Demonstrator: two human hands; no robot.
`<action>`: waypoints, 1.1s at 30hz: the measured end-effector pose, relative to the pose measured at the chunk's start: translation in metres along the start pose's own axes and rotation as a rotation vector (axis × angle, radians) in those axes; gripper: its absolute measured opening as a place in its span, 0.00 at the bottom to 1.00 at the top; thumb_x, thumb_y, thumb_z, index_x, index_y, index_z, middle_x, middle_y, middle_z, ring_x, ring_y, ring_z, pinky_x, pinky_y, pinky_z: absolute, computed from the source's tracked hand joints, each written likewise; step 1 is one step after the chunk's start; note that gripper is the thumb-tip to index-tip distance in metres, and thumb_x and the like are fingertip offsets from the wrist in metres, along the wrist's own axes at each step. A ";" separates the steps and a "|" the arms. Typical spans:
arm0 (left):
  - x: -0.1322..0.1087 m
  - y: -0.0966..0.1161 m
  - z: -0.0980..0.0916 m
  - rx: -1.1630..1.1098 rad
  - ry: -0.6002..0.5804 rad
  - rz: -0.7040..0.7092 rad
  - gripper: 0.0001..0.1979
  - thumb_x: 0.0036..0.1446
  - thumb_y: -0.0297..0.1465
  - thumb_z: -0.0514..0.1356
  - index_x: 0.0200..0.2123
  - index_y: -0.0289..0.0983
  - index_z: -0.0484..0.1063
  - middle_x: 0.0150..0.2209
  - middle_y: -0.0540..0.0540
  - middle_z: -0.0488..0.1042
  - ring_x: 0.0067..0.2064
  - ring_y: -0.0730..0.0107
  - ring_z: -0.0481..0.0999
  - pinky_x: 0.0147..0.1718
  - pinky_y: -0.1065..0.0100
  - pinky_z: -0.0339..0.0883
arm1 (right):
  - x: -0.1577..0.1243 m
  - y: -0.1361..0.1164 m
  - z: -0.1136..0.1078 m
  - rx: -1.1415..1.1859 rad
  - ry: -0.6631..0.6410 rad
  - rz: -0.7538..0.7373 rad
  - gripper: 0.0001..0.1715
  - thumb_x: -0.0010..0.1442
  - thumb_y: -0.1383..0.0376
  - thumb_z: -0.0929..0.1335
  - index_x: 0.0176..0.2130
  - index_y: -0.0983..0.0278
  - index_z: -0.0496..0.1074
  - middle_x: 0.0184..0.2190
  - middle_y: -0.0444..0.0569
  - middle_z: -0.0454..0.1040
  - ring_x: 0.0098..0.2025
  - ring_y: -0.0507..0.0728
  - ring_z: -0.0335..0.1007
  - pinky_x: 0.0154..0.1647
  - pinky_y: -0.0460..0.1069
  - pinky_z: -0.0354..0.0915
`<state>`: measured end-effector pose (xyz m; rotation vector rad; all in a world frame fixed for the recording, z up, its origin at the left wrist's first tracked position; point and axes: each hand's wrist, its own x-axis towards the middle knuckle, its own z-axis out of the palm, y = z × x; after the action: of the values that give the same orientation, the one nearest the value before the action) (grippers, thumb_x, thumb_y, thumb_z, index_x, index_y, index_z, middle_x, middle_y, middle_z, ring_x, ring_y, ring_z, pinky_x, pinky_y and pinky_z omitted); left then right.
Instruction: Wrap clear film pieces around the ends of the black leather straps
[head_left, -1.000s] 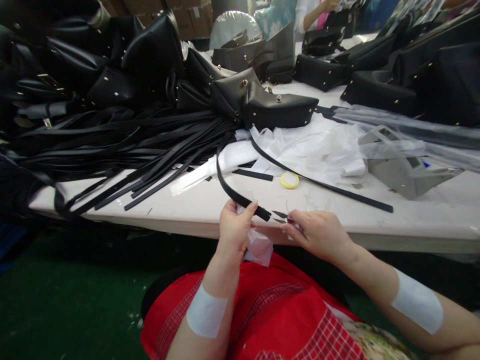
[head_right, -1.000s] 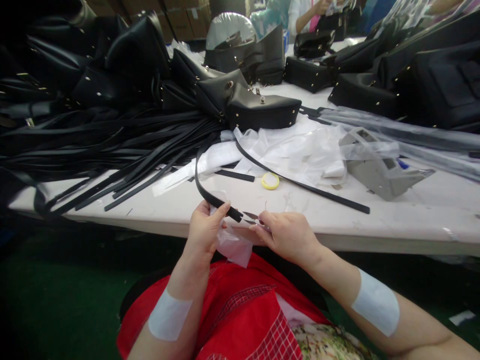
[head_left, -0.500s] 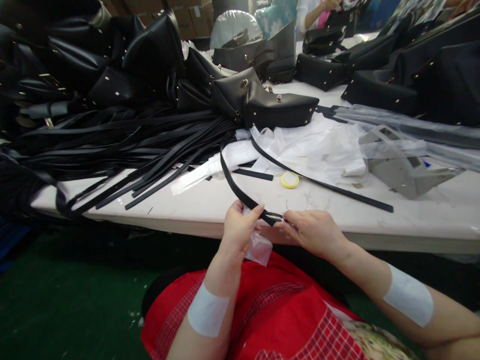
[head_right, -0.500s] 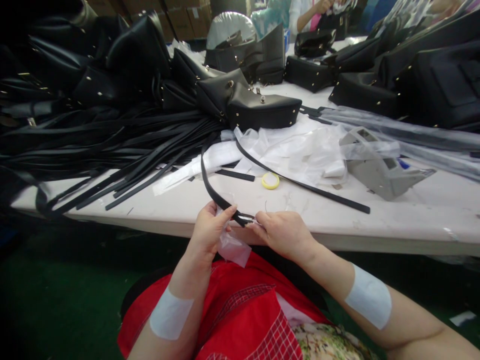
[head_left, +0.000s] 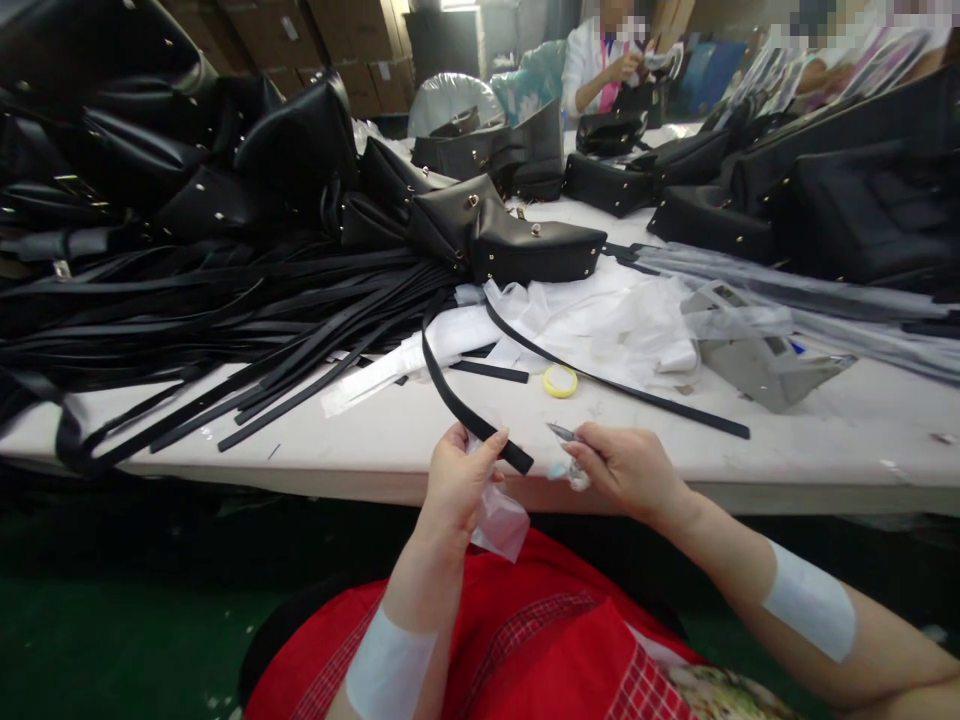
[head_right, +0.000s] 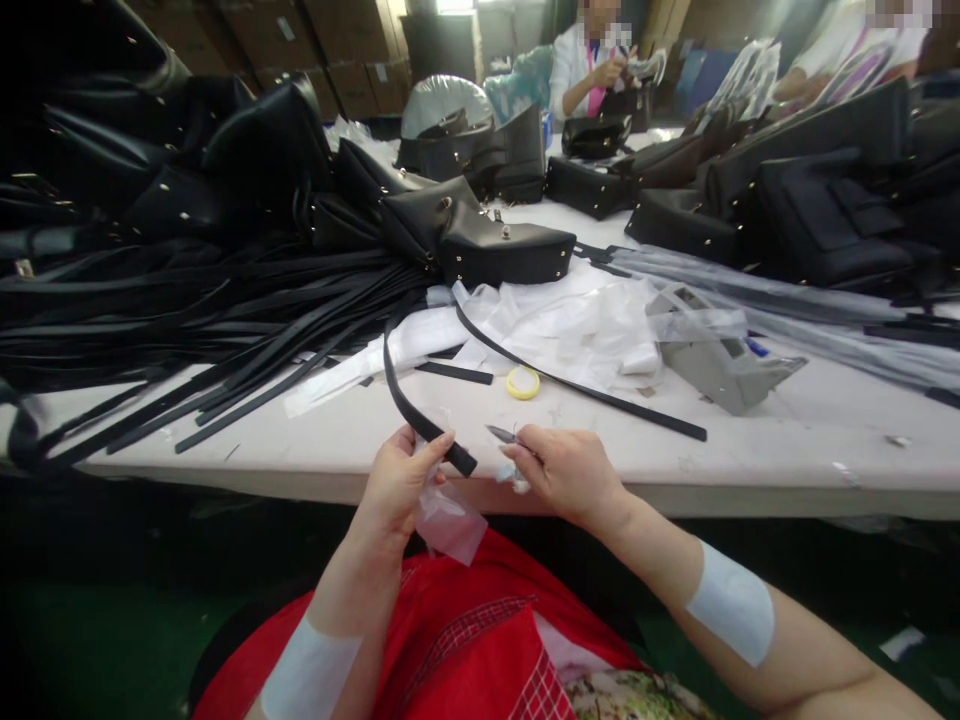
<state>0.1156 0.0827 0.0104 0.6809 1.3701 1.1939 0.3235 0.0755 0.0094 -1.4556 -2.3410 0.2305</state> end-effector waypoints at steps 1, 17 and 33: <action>0.000 0.000 -0.001 -0.003 -0.004 0.001 0.21 0.38 0.34 0.72 0.36 0.30 0.74 0.31 0.46 0.77 0.22 0.77 0.70 0.14 0.78 0.61 | -0.002 0.007 -0.005 0.018 0.042 0.054 0.27 0.70 0.51 0.56 0.30 0.63 0.69 0.23 0.47 0.75 0.24 0.54 0.70 0.27 0.47 0.52; 0.002 0.026 -0.002 -0.032 0.096 -0.229 0.12 0.42 0.26 0.69 0.34 0.35 0.76 0.28 0.47 0.79 0.26 0.66 0.78 0.19 0.74 0.70 | 0.044 0.238 -0.196 -0.384 -0.051 0.647 0.14 0.58 0.64 0.66 0.43 0.65 0.78 0.37 0.51 0.80 0.36 0.55 0.72 0.34 0.46 0.60; -0.009 0.016 -0.034 -0.110 0.029 -0.187 0.16 0.45 0.31 0.71 0.36 0.33 0.73 0.23 0.48 0.75 0.22 0.66 0.76 0.17 0.72 0.70 | 0.145 0.232 -0.186 -0.426 -0.458 0.497 0.05 0.42 0.72 0.75 0.26 0.65 0.81 0.24 0.50 0.78 0.28 0.56 0.72 0.32 0.48 0.61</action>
<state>0.0814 0.0701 0.0231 0.4488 1.3506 1.1236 0.5321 0.2993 0.1363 -2.4131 -2.4189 0.2197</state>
